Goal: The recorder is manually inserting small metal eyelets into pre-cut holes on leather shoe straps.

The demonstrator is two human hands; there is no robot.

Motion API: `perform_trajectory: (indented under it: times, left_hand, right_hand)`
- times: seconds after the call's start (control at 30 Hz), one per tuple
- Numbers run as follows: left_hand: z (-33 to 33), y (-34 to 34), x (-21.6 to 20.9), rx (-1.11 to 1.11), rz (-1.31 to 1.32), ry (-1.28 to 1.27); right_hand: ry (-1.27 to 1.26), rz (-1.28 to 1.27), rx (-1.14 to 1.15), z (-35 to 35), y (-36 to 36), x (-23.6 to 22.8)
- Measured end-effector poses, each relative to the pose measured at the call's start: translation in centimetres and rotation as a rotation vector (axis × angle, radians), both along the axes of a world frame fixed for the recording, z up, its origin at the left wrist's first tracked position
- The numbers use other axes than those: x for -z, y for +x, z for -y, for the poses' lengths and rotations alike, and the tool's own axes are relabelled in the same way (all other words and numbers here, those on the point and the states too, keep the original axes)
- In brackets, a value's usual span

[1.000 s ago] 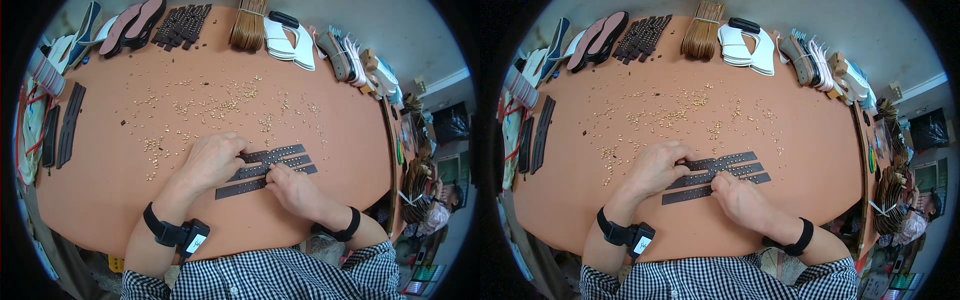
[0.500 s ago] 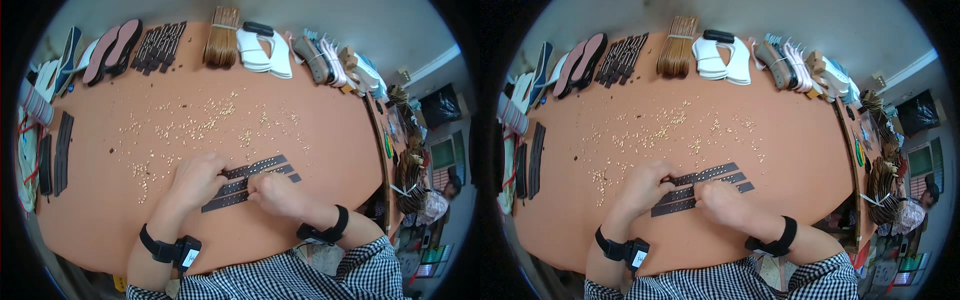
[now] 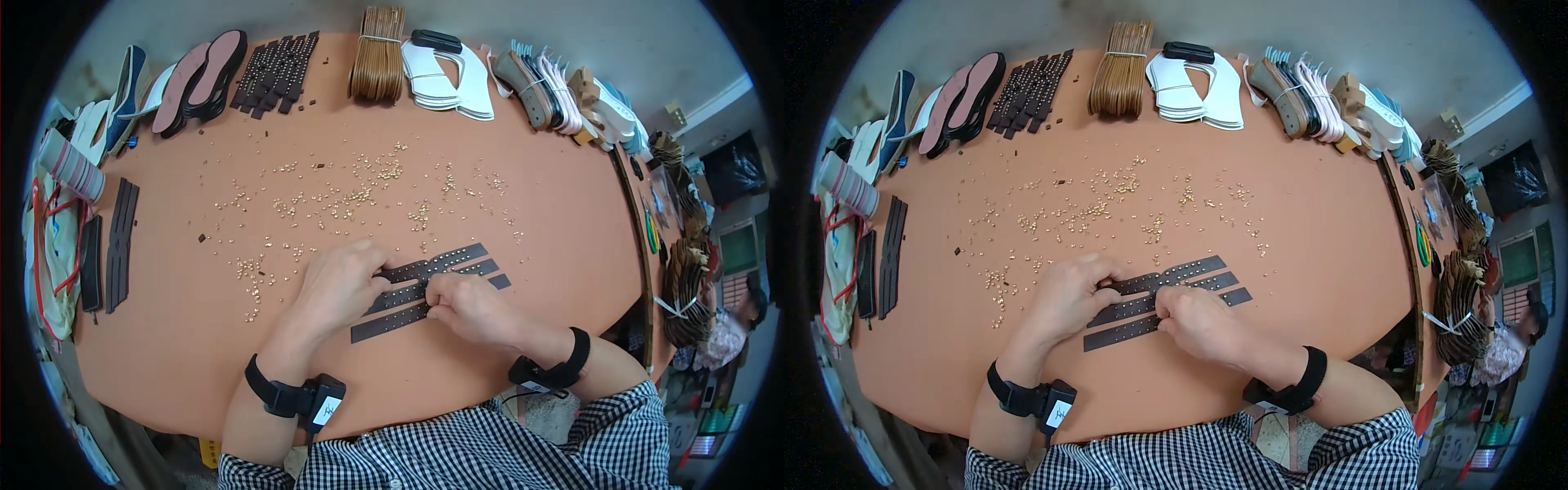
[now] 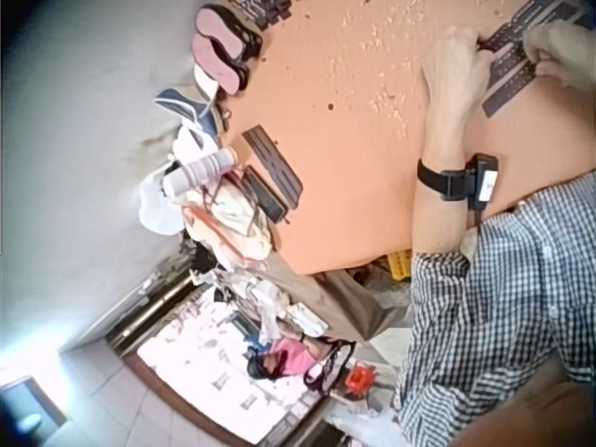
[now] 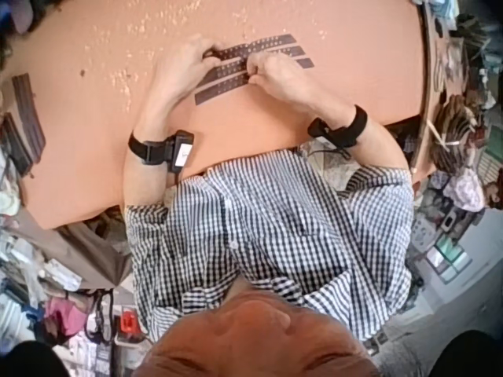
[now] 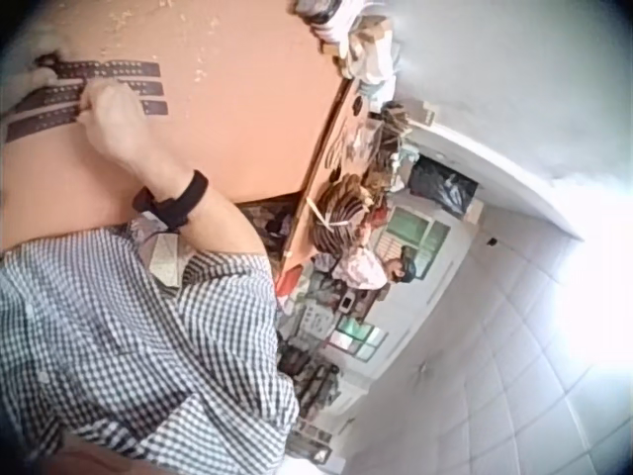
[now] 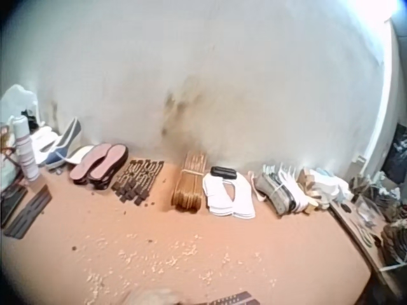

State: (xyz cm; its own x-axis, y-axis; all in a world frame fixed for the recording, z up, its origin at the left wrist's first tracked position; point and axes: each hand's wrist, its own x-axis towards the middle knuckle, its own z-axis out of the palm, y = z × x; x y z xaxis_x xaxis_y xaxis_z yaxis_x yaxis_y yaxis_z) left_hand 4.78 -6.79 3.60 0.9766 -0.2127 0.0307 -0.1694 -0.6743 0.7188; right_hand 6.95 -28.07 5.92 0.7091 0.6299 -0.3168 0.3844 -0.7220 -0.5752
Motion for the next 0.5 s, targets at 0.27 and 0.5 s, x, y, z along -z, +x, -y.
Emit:
perform_trajectory:
  times: [0.27,0.5]
  left_hand:
    - [0.1,0.0,0.0,0.002,0.007,0.020]
    - [0.1,0.3,0.7,0.034,-0.031,0.064]
  right_hand:
    - [-0.101,-0.044,-0.085,-0.3,0.8,-0.6]
    - [0.197,-0.452,0.305,2.1,1.5,-1.2]
